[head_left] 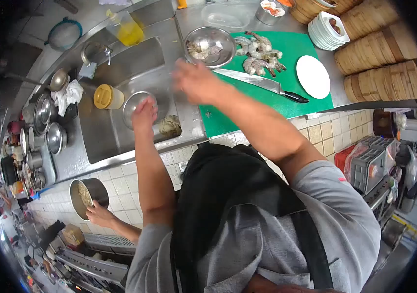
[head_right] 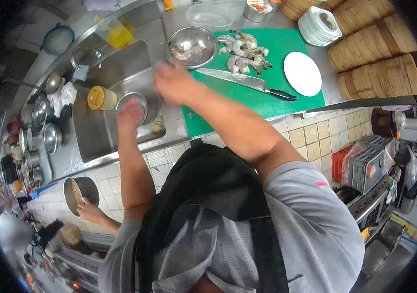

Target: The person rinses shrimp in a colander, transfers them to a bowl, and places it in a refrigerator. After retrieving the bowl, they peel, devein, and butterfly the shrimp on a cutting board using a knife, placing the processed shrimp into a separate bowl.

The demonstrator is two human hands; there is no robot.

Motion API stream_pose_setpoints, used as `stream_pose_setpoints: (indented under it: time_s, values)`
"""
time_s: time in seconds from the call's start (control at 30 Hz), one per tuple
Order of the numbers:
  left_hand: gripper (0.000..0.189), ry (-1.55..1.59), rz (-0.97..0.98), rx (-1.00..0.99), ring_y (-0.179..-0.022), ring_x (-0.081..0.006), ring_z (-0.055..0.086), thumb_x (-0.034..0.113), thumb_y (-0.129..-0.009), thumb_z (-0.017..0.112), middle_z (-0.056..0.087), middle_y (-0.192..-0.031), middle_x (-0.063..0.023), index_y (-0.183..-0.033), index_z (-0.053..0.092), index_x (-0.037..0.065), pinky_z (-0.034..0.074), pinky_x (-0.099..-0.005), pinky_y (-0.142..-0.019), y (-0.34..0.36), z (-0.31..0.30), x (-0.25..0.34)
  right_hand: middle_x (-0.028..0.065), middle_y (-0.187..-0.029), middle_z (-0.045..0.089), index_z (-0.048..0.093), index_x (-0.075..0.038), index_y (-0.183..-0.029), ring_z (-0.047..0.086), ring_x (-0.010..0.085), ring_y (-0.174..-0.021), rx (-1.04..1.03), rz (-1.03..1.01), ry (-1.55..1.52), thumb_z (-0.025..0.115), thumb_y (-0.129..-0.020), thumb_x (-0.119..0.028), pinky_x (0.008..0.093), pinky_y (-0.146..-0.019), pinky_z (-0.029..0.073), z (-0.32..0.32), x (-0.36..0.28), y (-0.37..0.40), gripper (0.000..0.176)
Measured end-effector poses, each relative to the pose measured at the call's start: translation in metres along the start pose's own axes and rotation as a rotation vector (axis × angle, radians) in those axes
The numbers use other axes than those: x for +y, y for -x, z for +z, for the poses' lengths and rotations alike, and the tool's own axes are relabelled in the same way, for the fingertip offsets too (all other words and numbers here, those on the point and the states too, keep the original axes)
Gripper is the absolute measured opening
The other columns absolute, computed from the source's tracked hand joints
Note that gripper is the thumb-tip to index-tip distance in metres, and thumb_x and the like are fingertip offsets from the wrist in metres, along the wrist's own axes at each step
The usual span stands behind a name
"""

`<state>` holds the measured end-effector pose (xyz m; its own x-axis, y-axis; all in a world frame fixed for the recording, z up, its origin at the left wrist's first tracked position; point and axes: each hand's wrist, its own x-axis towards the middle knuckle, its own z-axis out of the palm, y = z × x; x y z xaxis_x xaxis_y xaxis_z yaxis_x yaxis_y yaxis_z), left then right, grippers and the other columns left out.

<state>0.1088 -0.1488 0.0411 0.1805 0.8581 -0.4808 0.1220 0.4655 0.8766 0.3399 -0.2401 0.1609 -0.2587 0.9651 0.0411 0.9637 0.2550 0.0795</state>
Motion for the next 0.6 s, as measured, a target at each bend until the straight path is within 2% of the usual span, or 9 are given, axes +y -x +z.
stream_pose_setpoints:
  time_s: [0.07,0.13,0.23,0.27,0.3,0.33,0.37,0.47,0.6]
  values:
    - [0.044,-0.118,-0.036,0.059,-0.094,-0.0158,0.064,0.032,-0.095,0.070,0.069,-0.117,-0.0029,-0.132,0.062,0.010,0.049,-0.0324,-0.080,0.010,-0.013,-0.012,0.0140,-0.115,0.070,0.072,-0.009,-0.111,0.068,0.0309,-0.102,0.167,0.264,-0.881,0.069,-0.090,-0.019,0.0392,-0.092,0.054,0.050,-0.006,0.021,0.023]
    - [0.042,-0.153,-0.029,0.065,-0.093,-0.0149,0.064,0.032,-0.095,0.070,0.070,-0.115,-0.0024,-0.130,0.064,0.010,0.049,-0.0314,-0.079,0.019,-0.030,-0.027,0.0175,-0.111,0.070,0.074,-0.009,-0.103,0.066,0.0378,-0.100,0.232,0.326,-0.866,0.064,-0.089,-0.016,0.0460,-0.092,0.053,0.057,0.013,0.061,0.019]
    - [0.038,-0.222,0.055,0.080,-0.089,-0.0115,0.063,0.030,-0.095,0.070,0.071,-0.108,-0.0005,-0.126,0.068,0.009,0.048,-0.0278,-0.075,0.029,-0.021,-0.027,0.0154,-0.109,0.071,0.074,-0.011,-0.106,0.066,0.0376,-0.102,0.235,0.639,-0.623,0.062,-0.088,-0.012,0.0467,-0.091,0.053,0.067,0.061,0.139,0.021]
    - [0.036,-0.244,0.119,0.054,-0.088,-0.0122,0.063,0.026,-0.094,0.070,0.071,-0.107,-0.0019,-0.124,0.069,0.007,0.050,-0.0280,-0.077,0.032,-0.009,-0.023,0.0153,-0.109,0.071,0.074,-0.012,-0.105,0.065,0.0373,-0.105,0.113,0.810,-0.531,0.062,-0.088,-0.011,0.0466,-0.093,0.052,0.058,0.071,0.162,0.021]
    - [0.034,-0.265,0.183,0.029,-0.088,-0.0128,0.063,0.022,-0.094,0.070,0.071,-0.106,-0.0032,-0.122,0.070,0.004,0.051,-0.0281,-0.080,0.035,0.004,-0.019,0.0143,-0.110,0.071,0.074,-0.012,-0.104,0.064,0.0366,-0.109,0.140,0.809,-0.478,0.063,-0.087,-0.011,0.0465,-0.095,0.051,0.066,0.086,0.191,0.020]
    - [0.033,-0.338,0.302,-0.033,-0.087,-0.0129,0.065,0.020,-0.094,0.070,0.073,-0.105,-0.0058,-0.121,0.070,0.003,0.052,-0.0277,-0.081,0.034,0.018,-0.016,0.0125,-0.111,0.069,0.071,-0.014,-0.111,0.062,0.0352,-0.113,0.071,0.847,-0.324,0.066,-0.085,-0.009,0.0471,-0.095,0.050,0.067,0.092,0.212,0.027]
    - [0.032,-0.374,0.381,-0.088,-0.088,-0.0130,0.065,0.020,-0.094,0.070,0.072,-0.106,-0.0067,-0.121,0.070,0.004,0.052,-0.0280,-0.081,0.037,0.040,-0.010,0.0125,-0.111,0.069,0.071,-0.014,-0.111,0.062,0.0352,-0.113,0.071,0.852,-0.324,0.066,-0.085,-0.009,0.0471,-0.095,0.050,0.068,0.096,0.223,0.027]
    - [0.030,-0.408,0.511,-0.332,-0.090,-0.0163,0.068,0.021,-0.092,0.070,0.071,-0.107,-0.0092,-0.121,0.071,0.009,0.053,-0.0296,-0.082,0.061,0.124,0.024,0.0100,-0.105,0.064,0.059,-0.018,-0.123,0.061,0.0322,-0.108,0.113,0.880,-0.223,0.071,-0.079,-0.004,0.0480,-0.091,0.049,0.079,0.100,0.246,0.047]
    - [0.032,-0.677,0.896,-0.481,-0.098,-0.0307,0.069,0.023,-0.090,0.071,0.070,-0.108,-0.0137,-0.118,0.070,0.007,0.052,-0.0394,-0.087,0.064,0.229,0.050,0.0098,-0.099,0.064,0.059,-0.013,-0.111,0.062,0.0327,-0.100,0.142,0.749,-0.299,0.070,-0.074,-0.004,0.0481,-0.085,0.050,0.076,0.106,0.261,0.039]
